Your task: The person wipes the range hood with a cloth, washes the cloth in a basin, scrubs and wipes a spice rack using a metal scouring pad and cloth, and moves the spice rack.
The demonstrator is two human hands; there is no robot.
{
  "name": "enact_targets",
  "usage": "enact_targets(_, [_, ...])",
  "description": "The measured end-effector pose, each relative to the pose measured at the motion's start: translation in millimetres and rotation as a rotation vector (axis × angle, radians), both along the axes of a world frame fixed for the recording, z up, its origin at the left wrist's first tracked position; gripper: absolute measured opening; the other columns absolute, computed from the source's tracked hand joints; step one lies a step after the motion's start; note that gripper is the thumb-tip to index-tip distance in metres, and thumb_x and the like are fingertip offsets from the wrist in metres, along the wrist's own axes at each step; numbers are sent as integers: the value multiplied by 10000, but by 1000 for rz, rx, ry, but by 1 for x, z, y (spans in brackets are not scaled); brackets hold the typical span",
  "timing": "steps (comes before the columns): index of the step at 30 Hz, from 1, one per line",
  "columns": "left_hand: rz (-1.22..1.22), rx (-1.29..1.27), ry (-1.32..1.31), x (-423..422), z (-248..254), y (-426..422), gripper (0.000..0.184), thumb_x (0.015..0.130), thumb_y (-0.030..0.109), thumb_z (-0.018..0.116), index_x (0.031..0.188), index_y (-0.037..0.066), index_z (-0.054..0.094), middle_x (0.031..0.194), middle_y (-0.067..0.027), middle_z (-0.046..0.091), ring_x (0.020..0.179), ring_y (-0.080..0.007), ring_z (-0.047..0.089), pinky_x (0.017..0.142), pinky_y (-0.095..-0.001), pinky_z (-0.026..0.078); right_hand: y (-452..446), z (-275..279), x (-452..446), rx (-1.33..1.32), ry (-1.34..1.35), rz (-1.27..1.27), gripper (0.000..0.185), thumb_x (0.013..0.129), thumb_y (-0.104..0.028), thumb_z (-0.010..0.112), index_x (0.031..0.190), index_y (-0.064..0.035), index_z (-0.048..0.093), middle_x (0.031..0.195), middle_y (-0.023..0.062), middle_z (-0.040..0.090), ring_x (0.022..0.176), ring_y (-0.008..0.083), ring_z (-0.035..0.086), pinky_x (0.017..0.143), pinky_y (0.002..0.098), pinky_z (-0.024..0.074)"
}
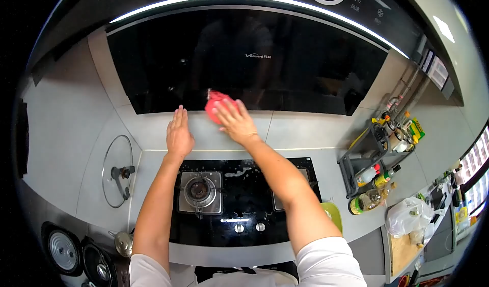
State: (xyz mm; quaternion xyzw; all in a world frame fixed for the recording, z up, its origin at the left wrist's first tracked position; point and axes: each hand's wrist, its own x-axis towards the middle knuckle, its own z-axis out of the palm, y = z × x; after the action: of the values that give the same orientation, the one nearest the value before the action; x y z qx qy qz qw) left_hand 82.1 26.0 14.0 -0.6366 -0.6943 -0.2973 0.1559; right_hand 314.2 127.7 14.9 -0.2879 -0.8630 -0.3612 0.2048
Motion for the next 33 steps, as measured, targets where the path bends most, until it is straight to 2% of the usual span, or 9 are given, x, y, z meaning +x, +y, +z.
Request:
enact_targets(5, [13, -28, -17, 2, -2, -2, 796, 827, -77, 605, 1592, -15, 394, 1718, -142, 321, 1579, -309, 324, 1239, -508, 347, 8, 2, 94, -1, -15, -96, 792, 947, -586, 640, 1578, -135, 480, 1691, 102, 369, 1568, 344, 301, 1291, 540, 206])
enact_targets(9, [45, -33, -19, 6, -1, 3, 803, 827, -68, 611, 1597, -10, 390, 1724, -138, 311, 1580, -304, 324, 1238, -509, 348, -2, 1, 44, -82, 99, 3, 800, 952, -592, 630, 1580, -125, 468, 1685, 105, 373, 1522, 352, 377, 1271, 518, 271])
enact_targets(12, [42, -3, -42, 11, -1, 1, 800, 827, -75, 600, 1597, -14, 389, 1721, -140, 318, 1578, -304, 329, 1237, -511, 350, -7, 6, 0, -74, 138, 125, 672, 978, -487, 631, 1523, -109, 519, 1654, 118, 418, 1509, 353, 398, 1263, 514, 292])
enact_targets(14, [46, -17, -29, 10, 2, -1, 801, 823, -79, 596, 1595, -16, 392, 1717, -142, 326, 1578, -304, 331, 1235, -513, 353, 0, 8, 1, -22, 192, 190, 516, 965, -286, 632, 1438, -87, 575, 1604, 130, 482, 1482, 366, 435, 1248, 531, 319])
enact_targets(15, [44, -33, -19, 8, 5, -2, 801, 819, -84, 592, 1593, -17, 395, 1714, -144, 333, 1577, -305, 333, 1233, -515, 355, 7, 7, 16, -17, 197, 188, 516, 965, -286, 632, 1438, -87, 575, 1604, 130, 482, 1482, 366, 435, 1248, 531, 319])
enact_targets(17, [33, -47, -16, 6, 8, -6, 770, 847, -78, 576, 1594, -2, 403, 1721, -121, 324, 1586, -285, 314, 1247, -517, 337, 18, -6, 70, 12, 197, 86, 485, 897, -137, 622, 1378, -82, 606, 1552, 150, 530, 1456, 379, 463, 1230, 551, 347])
enact_targets(20, [15, -22, 1, -2, 1, -3, 778, 840, -84, 574, 1594, 0, 403, 1720, -123, 324, 1586, -285, 315, 1249, -516, 335, 13, -3, 92, 46, 193, 36, 509, 868, -106, 624, 1377, -92, 612, 1527, 172, 542, 1423, 390, 492, 1215, 566, 366])
enact_targets(26, [-12, -10, -5, -3, 2, -6, 833, 799, -103, 595, 1601, -4, 389, 1721, -135, 317, 1582, -295, 325, 1243, -504, 350, -2, 22, -9, 82, 160, 251, 650, 838, -119, 643, 1483, -145, 575, 1427, 153, 605, 1332, 354, 574, 1190, 541, 417])
enact_targets(33, [-11, -14, 28, -7, -2, -6, 838, 802, -89, 615, 1603, 0, 385, 1724, -130, 311, 1588, -289, 312, 1250, -507, 344, 12, 16, 68, 117, 75, 172, 616, 834, -139, 662, 1448, -129, 612, 1431, 154, 611, 1320, 389, 581, 1176, 552, 435])
